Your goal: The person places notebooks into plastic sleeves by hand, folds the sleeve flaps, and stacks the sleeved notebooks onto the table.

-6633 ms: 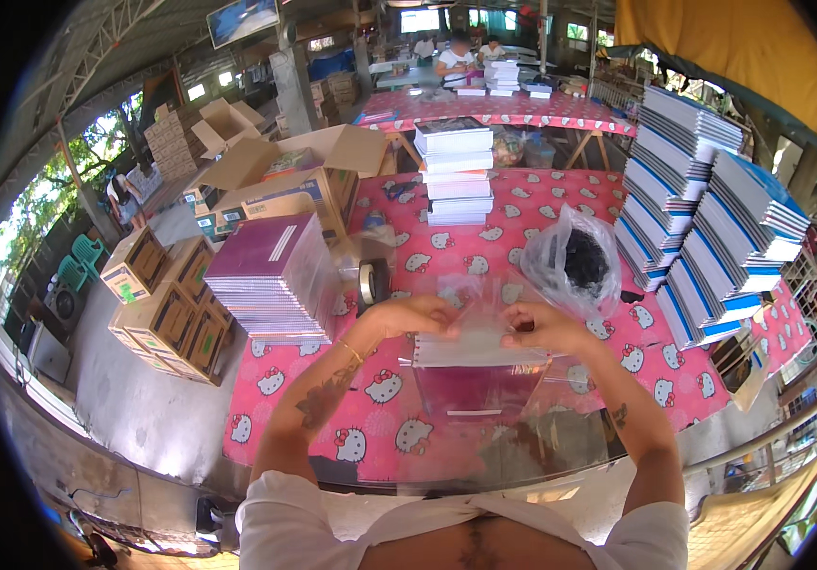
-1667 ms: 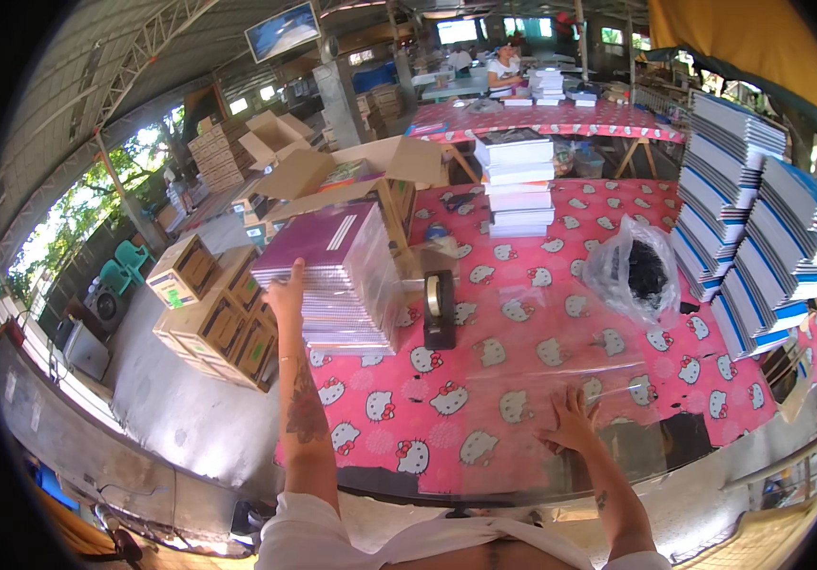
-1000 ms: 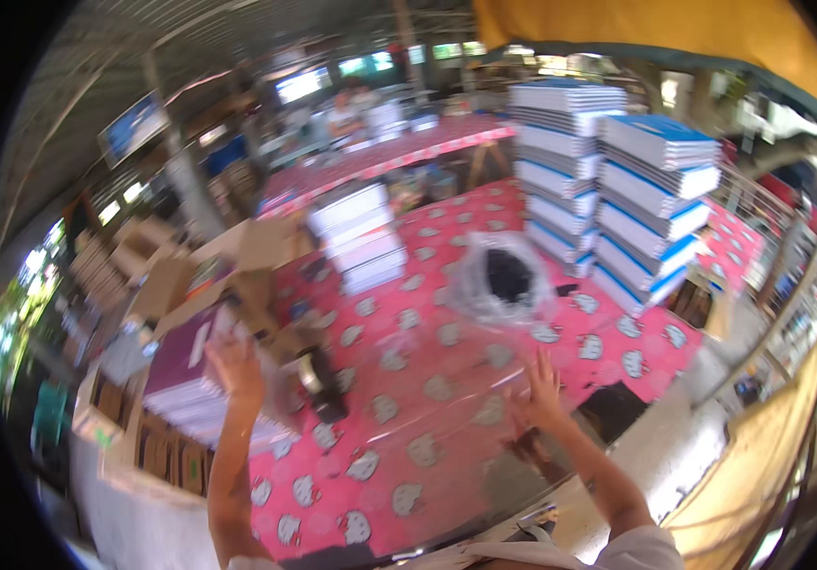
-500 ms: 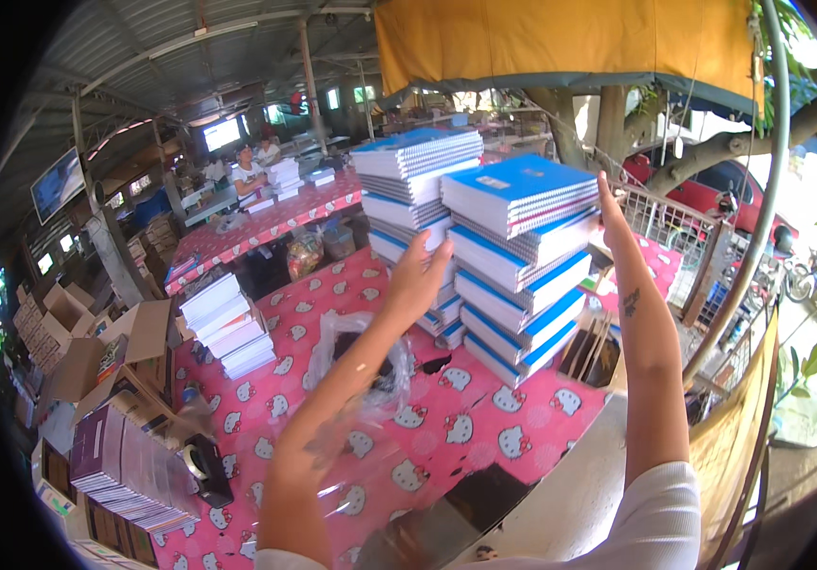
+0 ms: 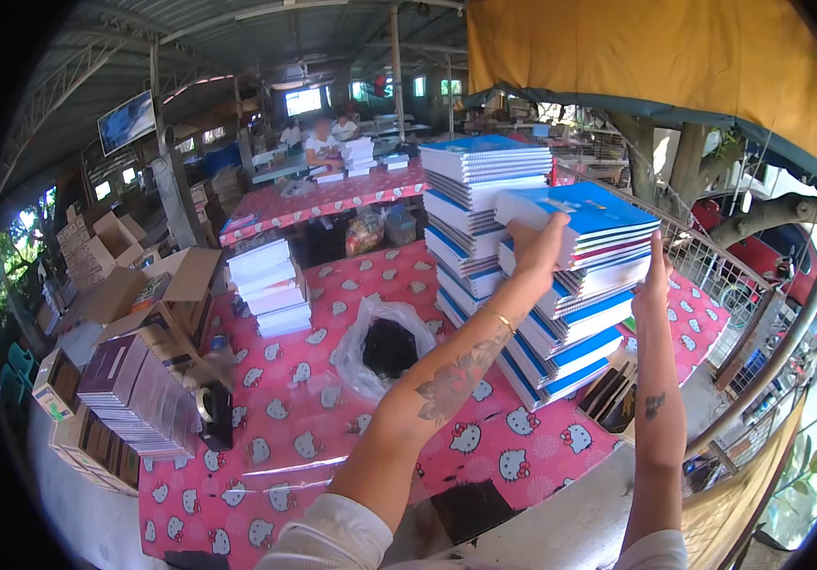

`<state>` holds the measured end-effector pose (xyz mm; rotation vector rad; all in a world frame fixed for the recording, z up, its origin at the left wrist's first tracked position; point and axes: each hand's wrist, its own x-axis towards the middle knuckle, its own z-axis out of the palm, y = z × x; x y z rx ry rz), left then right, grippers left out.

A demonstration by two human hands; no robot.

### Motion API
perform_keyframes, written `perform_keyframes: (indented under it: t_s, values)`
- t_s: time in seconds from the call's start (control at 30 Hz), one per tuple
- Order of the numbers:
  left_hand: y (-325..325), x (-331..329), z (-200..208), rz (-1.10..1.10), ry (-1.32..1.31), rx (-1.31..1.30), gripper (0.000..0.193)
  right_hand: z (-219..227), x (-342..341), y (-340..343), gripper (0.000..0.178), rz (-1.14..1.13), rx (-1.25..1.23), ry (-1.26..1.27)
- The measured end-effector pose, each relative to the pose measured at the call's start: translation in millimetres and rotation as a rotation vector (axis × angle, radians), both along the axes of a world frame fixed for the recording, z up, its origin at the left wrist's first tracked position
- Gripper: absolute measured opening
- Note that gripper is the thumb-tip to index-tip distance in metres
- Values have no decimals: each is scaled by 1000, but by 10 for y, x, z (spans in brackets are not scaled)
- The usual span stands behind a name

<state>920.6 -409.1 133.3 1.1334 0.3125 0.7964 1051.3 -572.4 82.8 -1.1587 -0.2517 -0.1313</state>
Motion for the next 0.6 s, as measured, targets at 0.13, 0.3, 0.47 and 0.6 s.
perform_keyframes:
  t_s: [0.13,0.3,0.47,0.6]
  values:
    - [-407,-250,-81,274,-171,307,92,158,-474,-54,111,222,276,384]
    - [-832,-881,-650,290,-319,730,98,129,-866,-395,77,657,392,267]
    - [11,-2315,-1163,-334,-382,80,78,-215,-2228,-581,61,461,468,223]
    - [884,-3284,-1215,-525,-35,81,80,-901,-2930,-489,67,570,262,180]
